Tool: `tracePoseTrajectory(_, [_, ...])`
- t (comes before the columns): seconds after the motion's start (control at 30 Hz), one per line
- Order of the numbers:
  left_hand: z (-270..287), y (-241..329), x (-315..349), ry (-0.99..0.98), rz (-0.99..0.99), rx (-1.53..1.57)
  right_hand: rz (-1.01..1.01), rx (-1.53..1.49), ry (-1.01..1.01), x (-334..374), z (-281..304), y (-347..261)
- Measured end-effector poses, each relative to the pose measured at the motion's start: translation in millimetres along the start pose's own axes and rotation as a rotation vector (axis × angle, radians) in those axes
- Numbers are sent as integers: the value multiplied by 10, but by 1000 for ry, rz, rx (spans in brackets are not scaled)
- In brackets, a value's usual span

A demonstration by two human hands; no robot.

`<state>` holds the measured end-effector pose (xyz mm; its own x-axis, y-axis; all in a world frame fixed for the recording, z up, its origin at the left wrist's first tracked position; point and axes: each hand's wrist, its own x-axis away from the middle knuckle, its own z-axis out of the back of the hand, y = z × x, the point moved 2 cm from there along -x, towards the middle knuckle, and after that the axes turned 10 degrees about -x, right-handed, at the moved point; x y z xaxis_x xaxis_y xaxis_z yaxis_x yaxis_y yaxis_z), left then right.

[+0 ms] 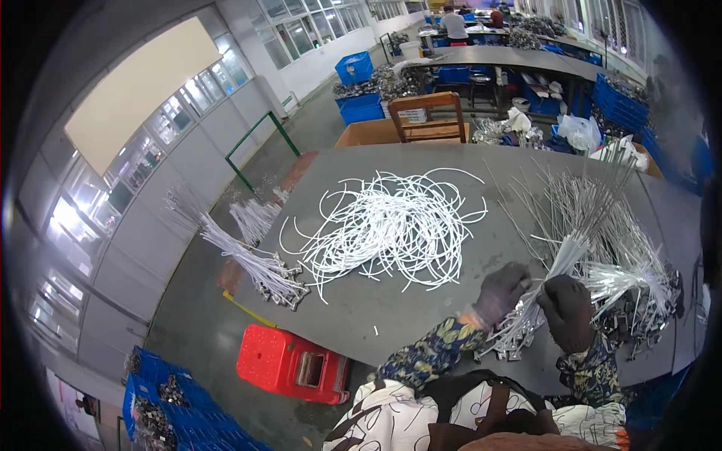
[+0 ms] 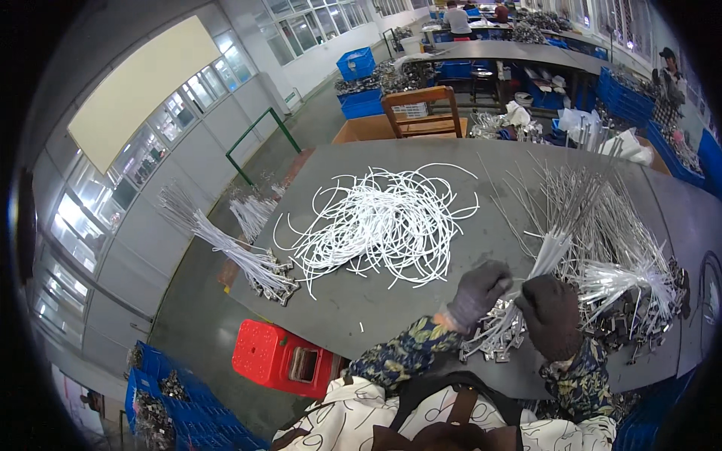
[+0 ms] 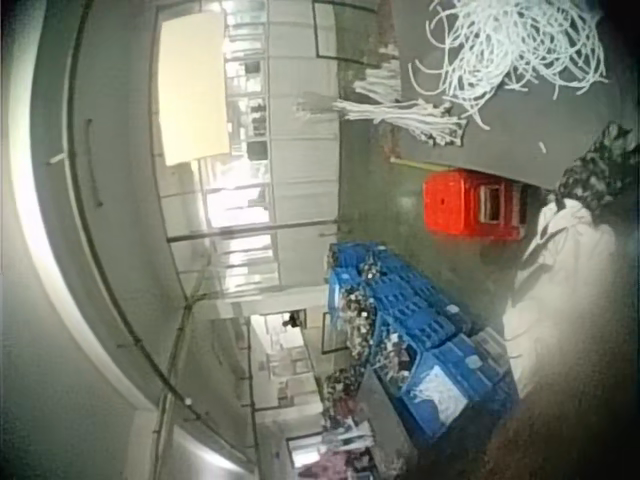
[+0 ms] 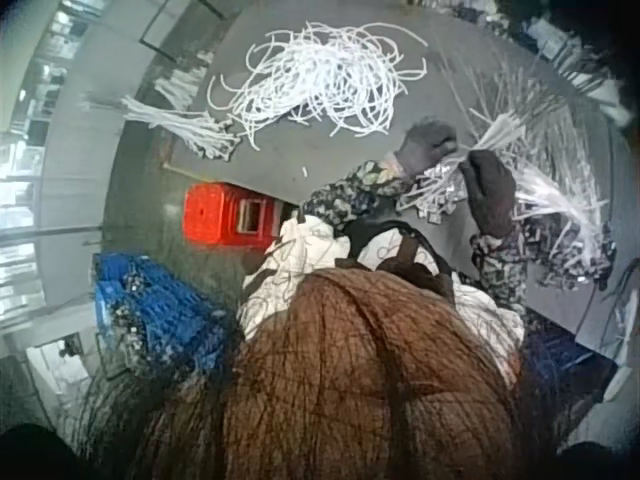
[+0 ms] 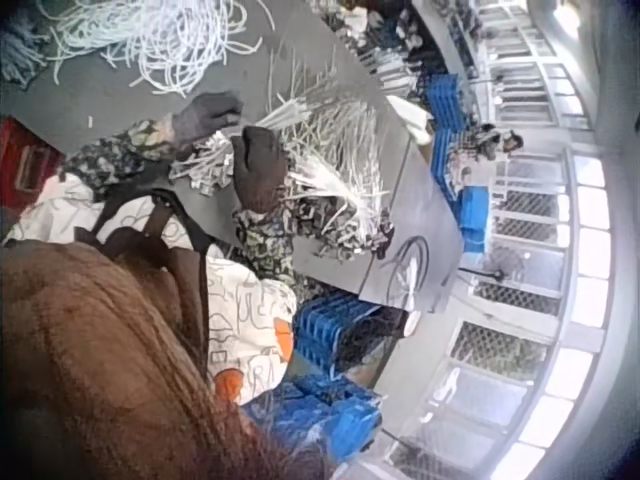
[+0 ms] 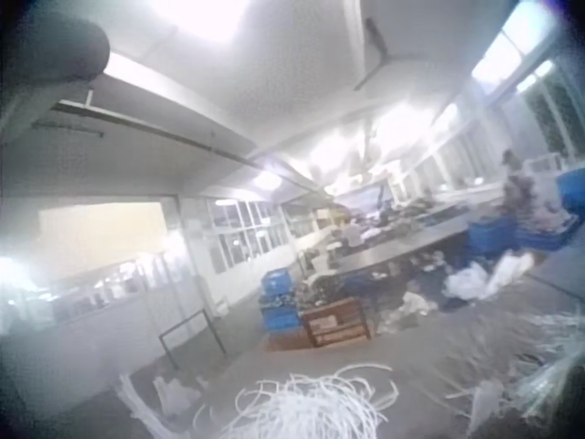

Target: The person threads plastic sleeves over the wires of metal components, gathers the assembled components together, and ties them into a bundle.

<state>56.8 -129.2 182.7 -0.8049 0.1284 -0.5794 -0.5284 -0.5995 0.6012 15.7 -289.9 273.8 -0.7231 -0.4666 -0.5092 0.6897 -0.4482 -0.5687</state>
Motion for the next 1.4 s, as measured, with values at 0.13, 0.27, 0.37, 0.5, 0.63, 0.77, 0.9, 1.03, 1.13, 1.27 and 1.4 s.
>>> tracePoseTrajectory(0.13, [170,377,46,150,-177,-19,8,299,10,-126,-47,-13])
tracePoseTrajectory(0.27, [297,417,-80,113,-265,94,144,388,-59,-87,-12,91])
tracePoseTrajectory(0.37, [101,210,-132,-107,-109,123,208,370,-104,-98,74,151])
tracePoseTrajectory(0.5, [115,254,-48,-63,-232,23,263,312,-79,-99,130,216])
tracePoseTrajectory(0.63, [85,374,74,47,-207,-24,210,79,-109,-112,215,326])
tracePoseTrajectory(0.77, [144,689,-80,30,-193,-133,275,-111,-84,-78,257,557])
tracePoseTrajectory(0.9, [34,674,3,-8,-123,-192,494,12,-182,-234,365,550])
tracePoseTrajectory(1.03, [-58,626,24,-12,-46,-3,753,98,-75,-247,260,689])
tracePoseTrajectory(1.13, [-198,486,147,92,343,580,852,177,179,-199,287,703])
tracePoseTrajectory(1.27, [-250,337,0,83,437,558,731,183,201,-173,241,753])
tracePoseTrajectory(1.4, [-139,390,-123,-103,425,601,616,204,159,-173,409,653])
